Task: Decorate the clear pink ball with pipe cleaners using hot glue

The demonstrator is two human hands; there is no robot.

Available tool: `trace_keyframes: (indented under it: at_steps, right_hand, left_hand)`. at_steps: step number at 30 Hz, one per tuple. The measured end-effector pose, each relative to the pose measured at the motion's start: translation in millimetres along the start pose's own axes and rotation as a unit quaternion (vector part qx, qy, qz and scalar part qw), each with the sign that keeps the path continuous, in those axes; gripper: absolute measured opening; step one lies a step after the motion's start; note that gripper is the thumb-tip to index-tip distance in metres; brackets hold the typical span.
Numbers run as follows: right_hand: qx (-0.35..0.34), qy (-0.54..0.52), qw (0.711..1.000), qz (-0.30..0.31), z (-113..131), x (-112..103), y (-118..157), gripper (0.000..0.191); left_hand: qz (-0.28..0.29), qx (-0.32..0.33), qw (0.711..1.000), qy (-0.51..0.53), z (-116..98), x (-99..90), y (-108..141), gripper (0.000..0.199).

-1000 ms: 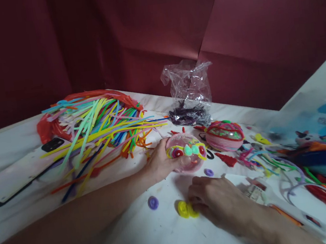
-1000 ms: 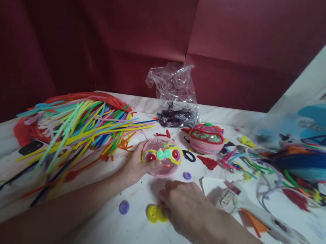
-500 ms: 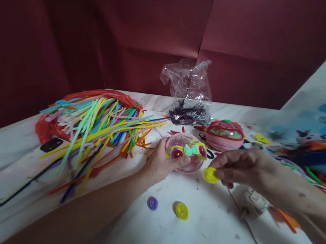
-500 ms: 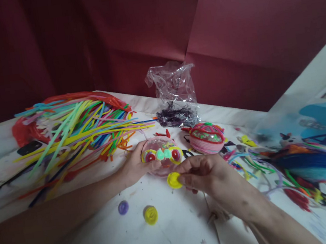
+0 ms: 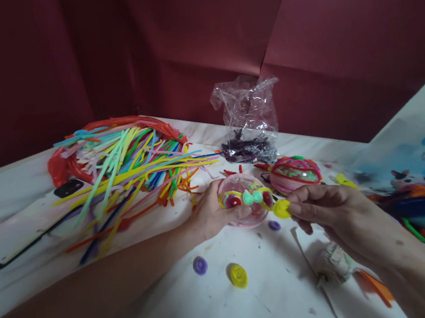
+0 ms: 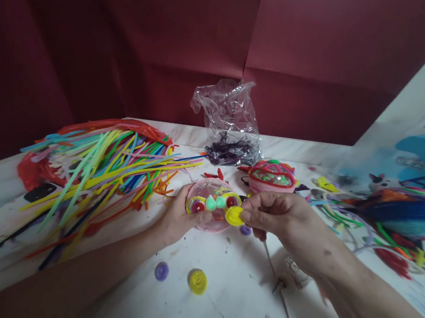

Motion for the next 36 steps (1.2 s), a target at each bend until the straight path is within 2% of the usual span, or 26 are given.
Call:
trace_keyframes:
  at_steps: [7, 15, 19, 26, 36]
  right_hand:
    - [-0.034, 0.069, 0.996, -0.042, 10, -7, -11, 0.044]
    - [-0.017, 0.128, 0.991, 0.019, 9, 22, -25, 0.047]
    - [-0.031, 0.17, 0.985, 0.019, 11, 25, -27, 0.038]
    - [-0.079, 0.274, 0.959, -0.007, 20, 25, -25, 0.023]
    - [-0.111, 0.404, 0.907, -0.053, 28, 31, -17, 0.019]
  left_hand:
    - [-0.009, -0.008, 1.0, -0.018, 4, 1.1, 0, 0.079]
    - [-0.018, -0.007, 0.999, -0.03, 2, 1.3, 1, 0.082]
    - [-0.021, -0.006, 0.999, -0.035, 1, 0.5, 1, 0.084]
    - [-0.019, -0.003, 0.999, -0.035, 0, 0.5, 1, 0.081]
    - [-0.016, 0.009, 0.999, -0.031, 2, 2.0, 1, 0.077]
Point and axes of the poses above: each hand's wrist, its own y-axis away from the middle knuckle, its own x-axis out of the palm, z = x × y, the point moved 9 cm from there along -y, towards the middle knuckle, and after that the axes turned 13 degrees about -y, right-handed, at the moved point
